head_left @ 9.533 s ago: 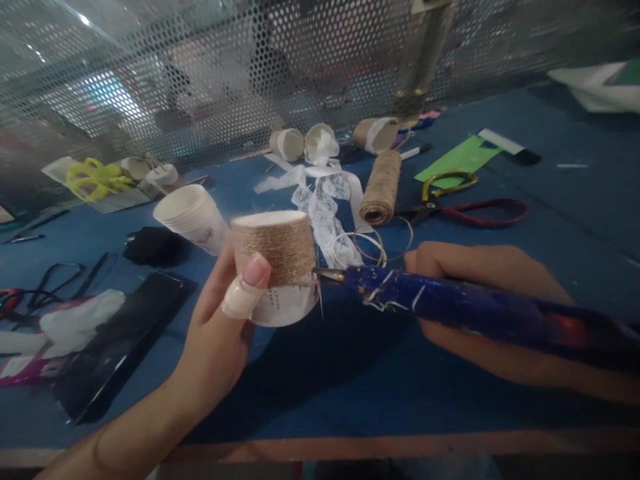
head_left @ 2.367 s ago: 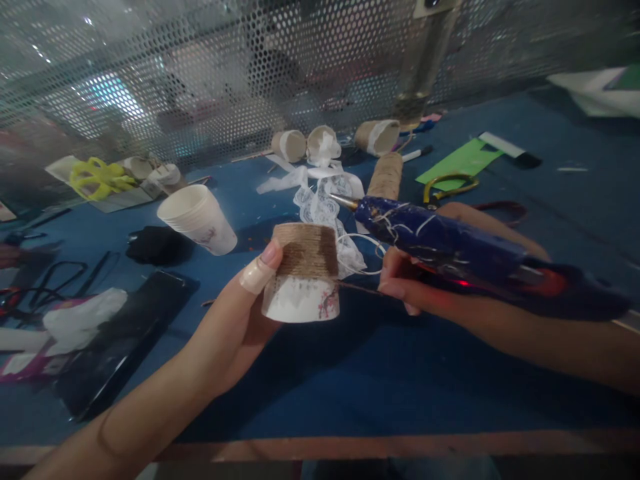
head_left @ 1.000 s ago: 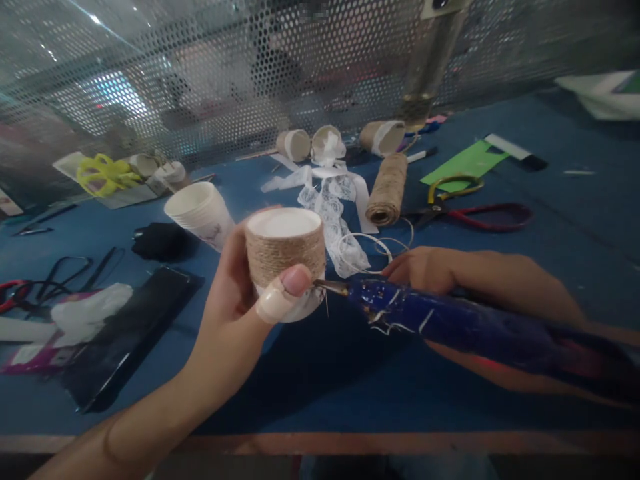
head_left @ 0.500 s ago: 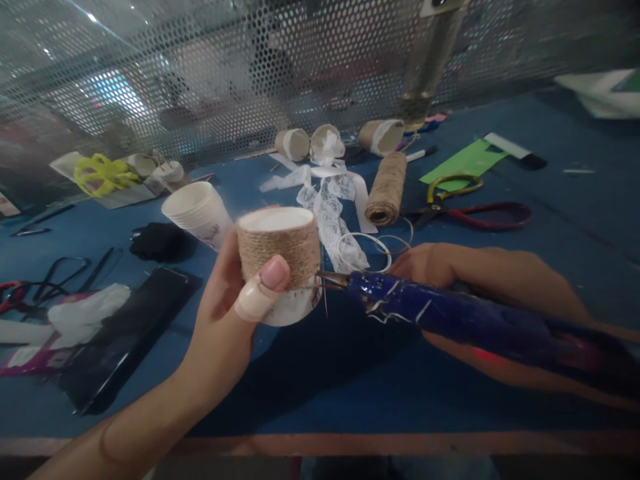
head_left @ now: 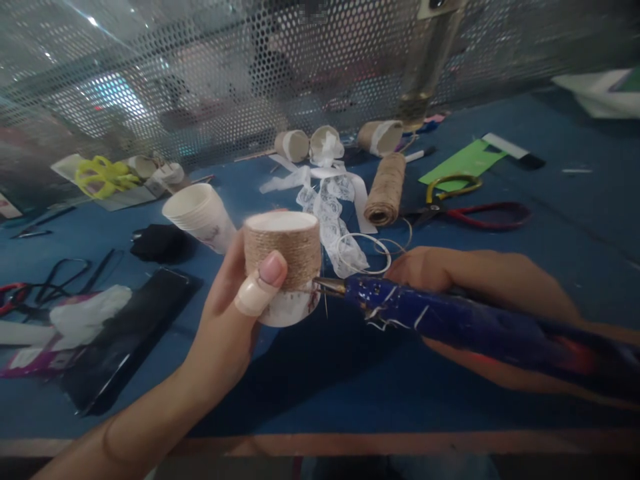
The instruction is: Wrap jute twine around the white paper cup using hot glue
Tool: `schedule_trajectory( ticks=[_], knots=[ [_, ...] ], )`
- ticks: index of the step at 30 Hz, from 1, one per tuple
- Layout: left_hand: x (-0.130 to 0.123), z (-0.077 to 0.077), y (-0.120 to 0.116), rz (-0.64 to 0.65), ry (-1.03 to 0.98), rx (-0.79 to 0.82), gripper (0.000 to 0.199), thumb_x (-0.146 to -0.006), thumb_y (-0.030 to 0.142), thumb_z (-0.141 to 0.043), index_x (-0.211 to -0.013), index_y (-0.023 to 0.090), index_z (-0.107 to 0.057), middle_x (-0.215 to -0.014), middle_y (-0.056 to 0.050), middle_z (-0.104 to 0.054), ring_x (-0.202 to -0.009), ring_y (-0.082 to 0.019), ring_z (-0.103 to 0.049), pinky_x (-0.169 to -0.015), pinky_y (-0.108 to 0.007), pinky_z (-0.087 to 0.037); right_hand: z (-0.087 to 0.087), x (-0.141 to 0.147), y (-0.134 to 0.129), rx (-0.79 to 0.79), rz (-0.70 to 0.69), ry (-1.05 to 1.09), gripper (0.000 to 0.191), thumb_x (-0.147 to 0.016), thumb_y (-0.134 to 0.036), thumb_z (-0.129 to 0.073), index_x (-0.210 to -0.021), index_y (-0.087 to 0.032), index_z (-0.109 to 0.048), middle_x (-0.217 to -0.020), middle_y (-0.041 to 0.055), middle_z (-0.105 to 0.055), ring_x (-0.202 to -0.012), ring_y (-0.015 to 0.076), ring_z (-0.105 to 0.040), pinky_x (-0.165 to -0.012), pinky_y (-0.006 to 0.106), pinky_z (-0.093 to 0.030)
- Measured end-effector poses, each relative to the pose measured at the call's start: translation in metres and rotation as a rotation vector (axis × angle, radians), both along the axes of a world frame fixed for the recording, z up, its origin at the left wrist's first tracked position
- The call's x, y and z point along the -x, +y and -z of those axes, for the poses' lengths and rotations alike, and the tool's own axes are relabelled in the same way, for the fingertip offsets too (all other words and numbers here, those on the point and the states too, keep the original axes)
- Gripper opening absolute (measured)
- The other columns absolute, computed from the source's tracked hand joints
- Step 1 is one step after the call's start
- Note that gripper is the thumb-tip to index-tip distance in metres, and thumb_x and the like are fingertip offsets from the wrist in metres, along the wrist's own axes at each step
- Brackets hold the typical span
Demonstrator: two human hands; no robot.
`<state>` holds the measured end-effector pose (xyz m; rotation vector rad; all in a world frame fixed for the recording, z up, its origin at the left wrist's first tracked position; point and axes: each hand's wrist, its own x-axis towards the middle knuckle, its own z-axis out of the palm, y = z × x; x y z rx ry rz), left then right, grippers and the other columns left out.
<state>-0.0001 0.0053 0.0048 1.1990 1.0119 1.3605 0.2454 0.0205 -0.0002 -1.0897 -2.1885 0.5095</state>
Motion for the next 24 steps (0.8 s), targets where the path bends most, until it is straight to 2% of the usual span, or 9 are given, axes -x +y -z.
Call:
schedule_trajectory(
  ticks=[4,9,13,19,24],
  knots=[
    [0.0005,0.0002,0.0002,0.032,-0.025,0.016,0.047,-0.08,0.058,-0.074,-0.119,0.03,-0.071,-0.1,-0.002,-0.071,-0.079,-0.016,-0.066,-0.062,-0.022,-0.058,0.0062,-0.0055,-0.0035,-0.063,-0.124,0.105,0.017,-0.08,-0.02,-0.06,-0.073,-0.028,-0.048,-0.078,-0.006,-0.064,-0.08,0.015,-0.069,-0.066,0.031,-0.045],
    [0.0014,0.0011,0.0002,0.054,-0.107,0.05,0.034,-0.092,0.051,-0.063,-0.114,0.028,-0.074,-0.103,-0.003,-0.073,-0.081,-0.016,-0.068,-0.058,-0.022,-0.054,0.0085,-0.0046,-0.0053,-0.044,-0.11,0.129,0.017,-0.083,-0.019,-0.06,-0.075,-0.028,-0.048,-0.079,-0.0056,-0.063,-0.081,0.0162,-0.068,-0.069,0.032,-0.044],
    [-0.0002,0.0016,0.0002,-0.026,-0.106,0.034,0.038,-0.094,0.052,-0.059,-0.117,0.025,-0.073,-0.107,-0.006,-0.075,-0.088,-0.02,-0.071,-0.054,-0.023,-0.05,0.0079,-0.0043,-0.0029,-0.045,-0.082,0.137,0.019,-0.082,-0.016,-0.06,-0.072,-0.027,-0.048,-0.077,-0.0046,-0.065,-0.076,0.0167,-0.066,-0.066,0.032,-0.043],
    [-0.002,0.0006,0.0008,-0.058,-0.144,0.036,0.036,-0.094,0.051,-0.06,-0.115,0.024,-0.073,-0.11,-0.003,-0.075,-0.094,-0.022,-0.072,-0.07,-0.031,-0.058,0.0051,-0.0051,0.0015,-0.092,-0.083,0.071,0.02,-0.075,-0.021,-0.067,-0.07,-0.027,-0.048,-0.068,-0.0069,-0.062,-0.058,0.0126,-0.058,-0.055,0.029,-0.04],
    [-0.0011,0.0007,0.0025,-0.062,-0.178,0.022,0.031,-0.094,0.044,-0.064,-0.117,0.025,-0.072,-0.115,-0.001,-0.074,-0.097,-0.021,-0.071,-0.083,-0.034,-0.057,0.0059,-0.0052,0.0022,-0.023,-0.081,0.097,0.016,-0.08,-0.023,-0.065,-0.073,-0.026,-0.051,-0.075,-0.0053,-0.068,-0.063,0.0127,-0.063,-0.056,0.029,-0.043]
  ],
)
